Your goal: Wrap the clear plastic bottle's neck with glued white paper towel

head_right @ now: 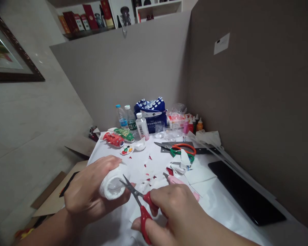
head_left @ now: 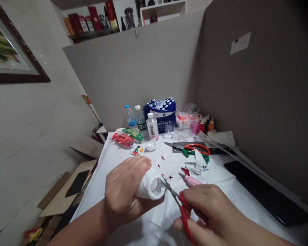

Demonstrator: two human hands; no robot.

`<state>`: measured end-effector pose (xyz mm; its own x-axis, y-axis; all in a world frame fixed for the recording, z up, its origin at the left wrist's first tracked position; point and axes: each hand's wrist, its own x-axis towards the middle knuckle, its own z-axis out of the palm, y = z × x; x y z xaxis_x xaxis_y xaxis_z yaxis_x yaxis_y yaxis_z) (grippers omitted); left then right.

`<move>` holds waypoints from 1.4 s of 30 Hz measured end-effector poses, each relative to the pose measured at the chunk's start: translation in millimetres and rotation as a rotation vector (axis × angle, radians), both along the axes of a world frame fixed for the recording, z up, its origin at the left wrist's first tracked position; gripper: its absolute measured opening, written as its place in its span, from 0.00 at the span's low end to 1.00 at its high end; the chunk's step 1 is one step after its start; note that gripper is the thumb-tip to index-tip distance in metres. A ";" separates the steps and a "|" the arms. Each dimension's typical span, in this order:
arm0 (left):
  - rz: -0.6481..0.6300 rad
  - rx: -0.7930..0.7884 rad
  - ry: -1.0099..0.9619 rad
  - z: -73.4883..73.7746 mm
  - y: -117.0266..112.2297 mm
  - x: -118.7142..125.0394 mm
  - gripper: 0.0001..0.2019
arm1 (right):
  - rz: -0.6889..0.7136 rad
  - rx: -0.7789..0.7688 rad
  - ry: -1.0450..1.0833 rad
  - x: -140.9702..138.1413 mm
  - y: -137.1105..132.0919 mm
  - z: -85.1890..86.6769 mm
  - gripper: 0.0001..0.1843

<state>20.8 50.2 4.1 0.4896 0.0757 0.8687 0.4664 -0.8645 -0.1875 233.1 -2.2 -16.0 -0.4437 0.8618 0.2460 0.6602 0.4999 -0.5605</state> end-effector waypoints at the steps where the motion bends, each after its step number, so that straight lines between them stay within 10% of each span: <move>1: 0.005 0.001 0.003 -0.3 -0.1 -0.1 0.24 | -0.001 -0.007 -0.001 -0.2 0.1 -1.2 0.11; 15: 0.264 0.019 -0.023 -1.3 -9.7 -7.9 0.27 | 0.046 0.122 0.189 -15.0 -1.2 -16.9 0.16; 42: 0.308 0.156 -0.103 -5.9 -7.5 3.9 0.21 | 0.095 0.096 0.275 -15.6 0.9 -23.2 0.14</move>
<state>24.7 42.7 -1.8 0.3734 0.0685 0.9251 0.7237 -0.6453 -0.2444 217.5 -1.3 -39.2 -0.4263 0.7866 0.4467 0.4382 0.6116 -0.6587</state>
